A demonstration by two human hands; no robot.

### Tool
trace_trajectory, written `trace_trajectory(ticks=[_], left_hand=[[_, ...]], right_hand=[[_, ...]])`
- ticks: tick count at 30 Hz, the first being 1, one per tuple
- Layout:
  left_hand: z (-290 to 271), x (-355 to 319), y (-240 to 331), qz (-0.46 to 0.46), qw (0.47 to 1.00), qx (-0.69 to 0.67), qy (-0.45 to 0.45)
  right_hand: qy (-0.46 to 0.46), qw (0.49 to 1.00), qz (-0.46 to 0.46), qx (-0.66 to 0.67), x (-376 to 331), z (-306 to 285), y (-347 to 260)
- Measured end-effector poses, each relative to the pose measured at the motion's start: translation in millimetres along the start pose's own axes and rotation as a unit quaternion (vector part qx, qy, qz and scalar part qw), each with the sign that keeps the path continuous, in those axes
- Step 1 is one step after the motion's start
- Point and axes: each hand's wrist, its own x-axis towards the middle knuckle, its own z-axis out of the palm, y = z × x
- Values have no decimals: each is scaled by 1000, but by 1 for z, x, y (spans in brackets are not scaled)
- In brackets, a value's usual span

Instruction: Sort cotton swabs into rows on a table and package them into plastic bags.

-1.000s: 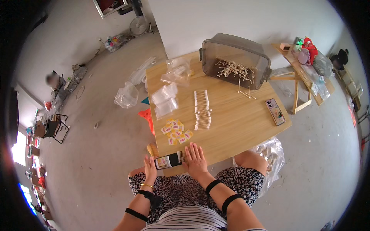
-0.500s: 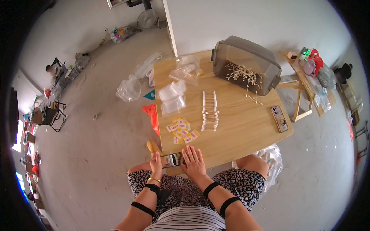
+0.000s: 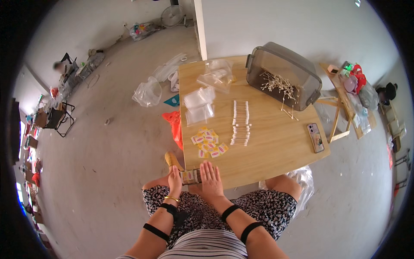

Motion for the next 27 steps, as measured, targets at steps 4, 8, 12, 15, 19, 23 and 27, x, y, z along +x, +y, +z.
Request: trace_trajectory(ticks=[4, 8, 12, 15, 19, 23, 27], left_hand=[[-12, 5, -11, 84, 995, 60, 0], [-10, 11, -20, 78, 994, 73, -38], [-1, 10, -20, 65, 996, 39, -55], [4, 7, -20, 69, 997, 34, -26], [0, 4, -16, 80, 994, 68, -7], [-3, 1, -11, 67, 990, 122, -10], [-8, -1, -2, 70, 986, 151, -3]], right_hand=[[-22, 996, 4, -88, -10, -8, 20], [-40, 986, -54, -151, -3, -5, 19], [-42, 989, -48, -131, -1, -2, 13], [-45, 986, -40, -152, 1, 1, 5], [-72, 991, -38, -109, 3, 6, -11], [-48, 994, -42, -90, 2, 7, -13], [-64, 989, -43, -125, 4, 8, -13]])
